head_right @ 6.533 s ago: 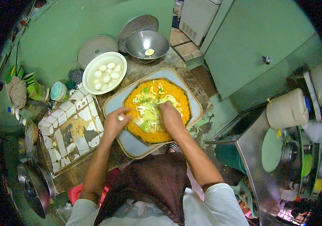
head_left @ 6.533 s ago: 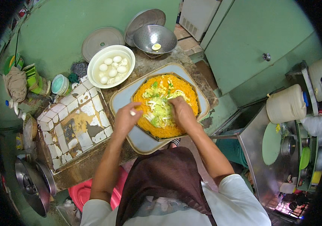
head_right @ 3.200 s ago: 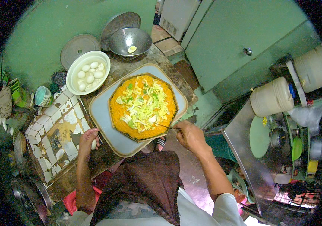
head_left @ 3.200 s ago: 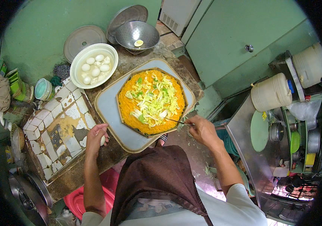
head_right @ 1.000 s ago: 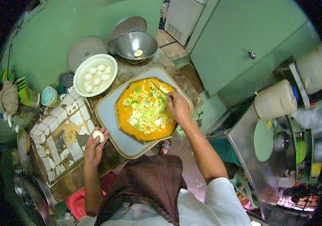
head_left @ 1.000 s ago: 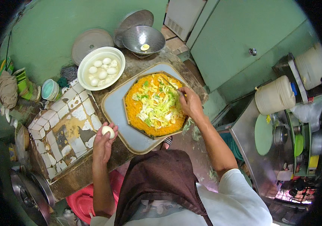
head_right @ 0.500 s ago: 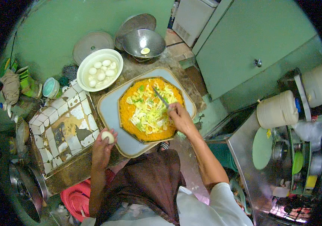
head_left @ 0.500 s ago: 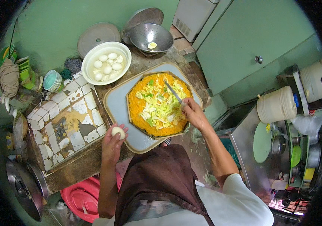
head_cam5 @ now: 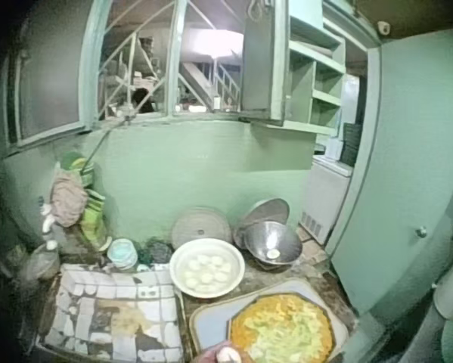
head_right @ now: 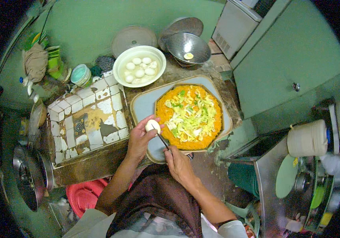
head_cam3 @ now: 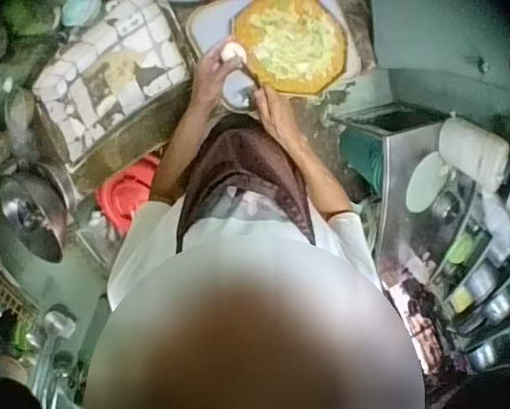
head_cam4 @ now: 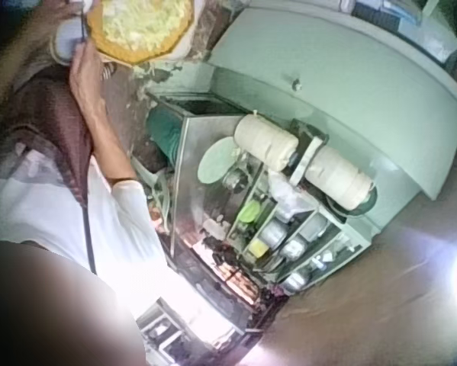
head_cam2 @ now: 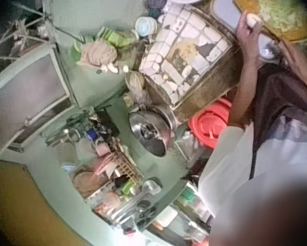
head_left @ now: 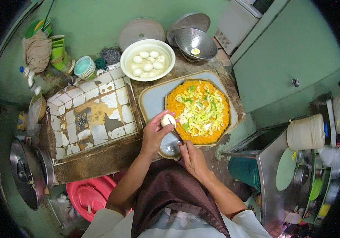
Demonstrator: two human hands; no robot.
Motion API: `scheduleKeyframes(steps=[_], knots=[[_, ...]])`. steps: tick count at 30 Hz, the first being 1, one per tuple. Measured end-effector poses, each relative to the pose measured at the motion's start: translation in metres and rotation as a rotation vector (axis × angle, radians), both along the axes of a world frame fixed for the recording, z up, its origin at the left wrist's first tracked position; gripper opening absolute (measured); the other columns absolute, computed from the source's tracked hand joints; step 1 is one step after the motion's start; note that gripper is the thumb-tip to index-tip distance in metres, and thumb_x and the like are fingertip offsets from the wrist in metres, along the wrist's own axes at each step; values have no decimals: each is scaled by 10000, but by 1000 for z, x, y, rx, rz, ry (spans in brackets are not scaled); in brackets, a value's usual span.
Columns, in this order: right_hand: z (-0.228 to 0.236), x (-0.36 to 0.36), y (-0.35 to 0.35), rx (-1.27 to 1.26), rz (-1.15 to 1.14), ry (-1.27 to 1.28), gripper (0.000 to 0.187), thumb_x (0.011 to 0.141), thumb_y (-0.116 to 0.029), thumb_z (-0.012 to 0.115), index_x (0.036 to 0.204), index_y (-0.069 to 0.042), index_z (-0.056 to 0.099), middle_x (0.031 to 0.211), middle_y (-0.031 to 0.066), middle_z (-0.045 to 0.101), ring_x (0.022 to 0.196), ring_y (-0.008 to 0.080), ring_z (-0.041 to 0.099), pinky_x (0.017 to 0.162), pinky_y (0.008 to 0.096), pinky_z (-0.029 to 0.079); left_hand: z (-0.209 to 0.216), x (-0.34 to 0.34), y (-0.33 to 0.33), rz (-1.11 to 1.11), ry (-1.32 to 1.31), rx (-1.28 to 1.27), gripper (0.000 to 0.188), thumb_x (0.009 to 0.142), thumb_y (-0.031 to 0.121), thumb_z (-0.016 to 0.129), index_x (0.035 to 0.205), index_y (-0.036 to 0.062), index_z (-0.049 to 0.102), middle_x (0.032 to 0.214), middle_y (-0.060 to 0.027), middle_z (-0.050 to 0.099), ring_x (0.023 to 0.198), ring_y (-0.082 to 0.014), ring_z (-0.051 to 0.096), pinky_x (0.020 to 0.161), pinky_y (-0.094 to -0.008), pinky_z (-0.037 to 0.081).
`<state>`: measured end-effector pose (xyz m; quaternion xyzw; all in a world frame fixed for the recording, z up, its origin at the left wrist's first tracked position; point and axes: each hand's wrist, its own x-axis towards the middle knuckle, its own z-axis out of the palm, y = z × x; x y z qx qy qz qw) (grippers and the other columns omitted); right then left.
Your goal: The person assembles a layered casserole in a rectangular baking tray. They spread a yellow base layer, add shredded cabbage, and then slice and arrange boiled eggs over the top in a decorative pattern.
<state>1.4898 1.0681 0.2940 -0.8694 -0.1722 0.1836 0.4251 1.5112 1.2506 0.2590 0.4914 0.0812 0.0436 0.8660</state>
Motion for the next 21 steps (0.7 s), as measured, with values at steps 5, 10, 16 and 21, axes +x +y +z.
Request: scheduleKeyframes(steps=[5,10,16,21], knots=[[-10,5,16,-40,41,-115,255,1044,-250,439,1118,-17,514,777,255,607,769,468,615,661,519,445,1,-6,3,22,-2,-34,536,921,40,633,1407,-38,421,1324,-149,580,1173,-279,622,1024,-362,492],[-18,14,26,-74,75,-74,244,1040,-249,447,1110,-19,486,737,265,603,707,484,605,628,526,455,-5,-10,8,68,-11,-100,507,939,33,601,1408,-34,420,1323,-159,578,1142,-273,634,1029,-368,492],[-37,19,38,-157,175,-181,249,1026,-272,446,1053,-26,428,811,290,636,766,496,622,667,587,479,-14,-23,15,117,5,-270,528,942,8,588,1429,-43,390,1357,-185,553,1185,-261,607,1021,-343,485],[-47,17,41,-123,237,-183,250,1020,-274,448,1019,-25,426,800,269,632,740,491,616,650,581,483,-22,-38,14,99,53,-302,602,949,66,606,1475,-15,324,1415,-203,485,1301,-296,510,1107,-433,403]])
